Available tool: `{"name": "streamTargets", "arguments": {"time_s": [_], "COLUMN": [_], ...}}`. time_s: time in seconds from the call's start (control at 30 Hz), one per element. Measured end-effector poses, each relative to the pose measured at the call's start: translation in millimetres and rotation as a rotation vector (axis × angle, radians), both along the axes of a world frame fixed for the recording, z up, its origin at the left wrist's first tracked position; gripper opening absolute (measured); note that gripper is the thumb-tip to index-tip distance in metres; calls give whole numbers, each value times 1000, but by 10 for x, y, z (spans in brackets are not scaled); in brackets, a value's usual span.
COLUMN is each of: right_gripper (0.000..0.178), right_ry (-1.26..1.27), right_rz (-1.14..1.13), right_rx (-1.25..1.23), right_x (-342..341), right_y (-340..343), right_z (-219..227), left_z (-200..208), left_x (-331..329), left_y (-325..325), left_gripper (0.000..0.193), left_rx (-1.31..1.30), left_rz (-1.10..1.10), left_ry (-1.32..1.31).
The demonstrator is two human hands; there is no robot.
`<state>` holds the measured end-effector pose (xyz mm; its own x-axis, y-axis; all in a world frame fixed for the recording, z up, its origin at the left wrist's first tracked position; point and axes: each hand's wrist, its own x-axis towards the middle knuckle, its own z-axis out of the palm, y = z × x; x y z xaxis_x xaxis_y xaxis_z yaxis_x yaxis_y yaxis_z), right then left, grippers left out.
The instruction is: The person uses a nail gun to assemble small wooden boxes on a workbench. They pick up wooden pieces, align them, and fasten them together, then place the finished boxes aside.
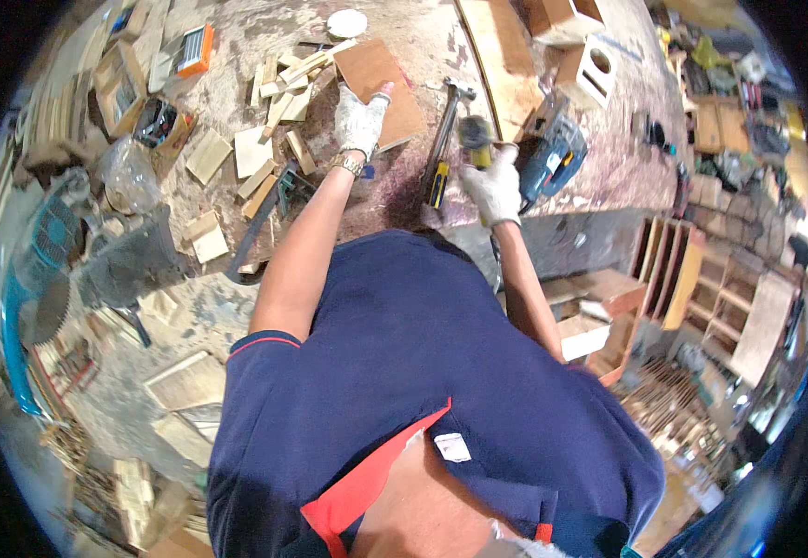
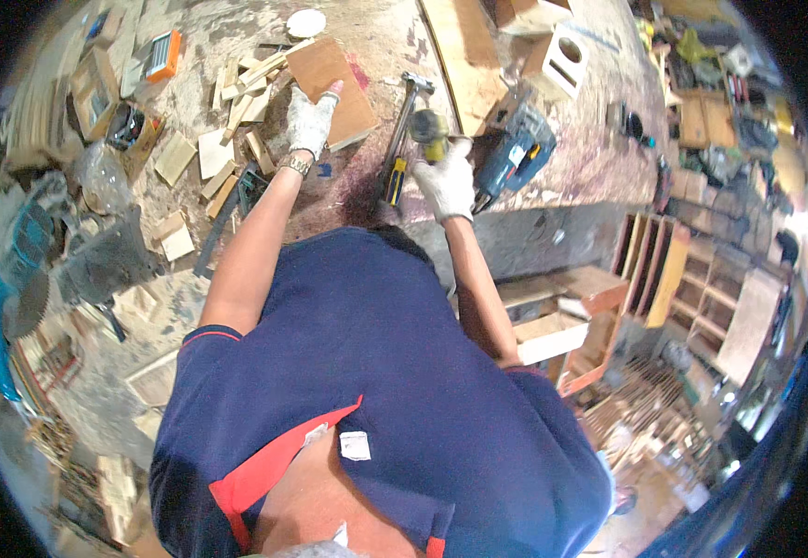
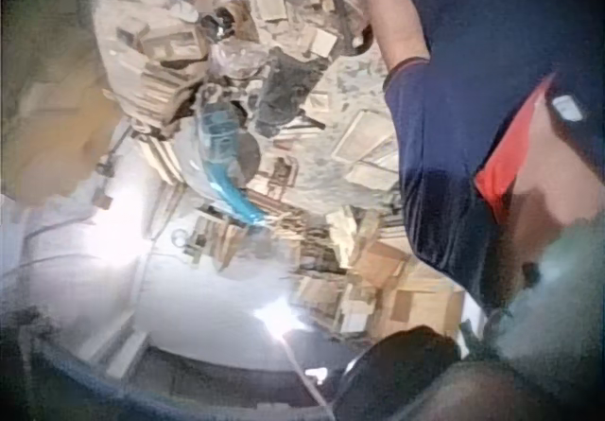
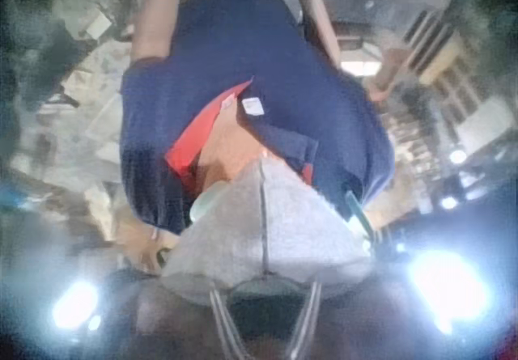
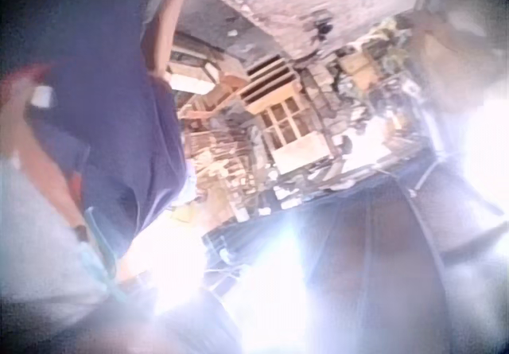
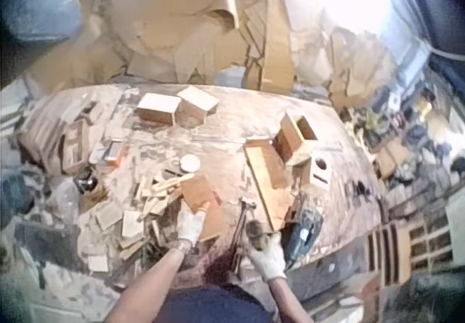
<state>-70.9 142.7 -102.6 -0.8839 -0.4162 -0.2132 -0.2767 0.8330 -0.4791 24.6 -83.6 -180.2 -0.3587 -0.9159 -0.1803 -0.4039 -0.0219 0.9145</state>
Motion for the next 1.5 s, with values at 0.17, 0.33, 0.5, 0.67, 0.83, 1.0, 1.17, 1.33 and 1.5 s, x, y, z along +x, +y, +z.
{"name": "streamTargets", "arguments": {"time_s": [0.17, 0.33, 0.5, 0.67, 0.83, 1.0, 1.17, 1.33, 1.5], "right_gripper": [52, 54, 57, 60, 61, 51, 56, 56, 55], "right_ry": [-317, -400, -366, -286, -151, -102, -97, -44, 215], "right_rz": [202, 338, 431, 489, 547, 544, 567, 488, 310], "right_rx": [-221, -139, -78, -6, 34, -15, -18, -54, 25], "right_x": [-87, 15, 53, 42, 57, 125, 242, 168, -55], "right_y": [-41, -414, -541, -553, -554, -537, -583, -459, -255], "right_z": [916, 1198, 1138, 1022, 981, 983, 956, 983, 618], "left_z": [-34, 33, 112, 129, 127, 98, 76, 105, 46], "left_x": [8, 22, 16, 17, 28, 19, 17, 25, 11], "left_y": [-15, -24, -12, -2, -4, 0, 2, -11, -7], "left_gripper": [100, 105, 104, 103, 100, 94, 92, 94, 99], "left_rx": [-96, -55, 4, -13, -33, -15, -20, -34, -74], "left_rz": [-18, -53, -30, -30, -51, -51, -29, -47, -47], "left_ry": [-159, -141, -201, -190, -207, -179, -123, -161, -218]}}
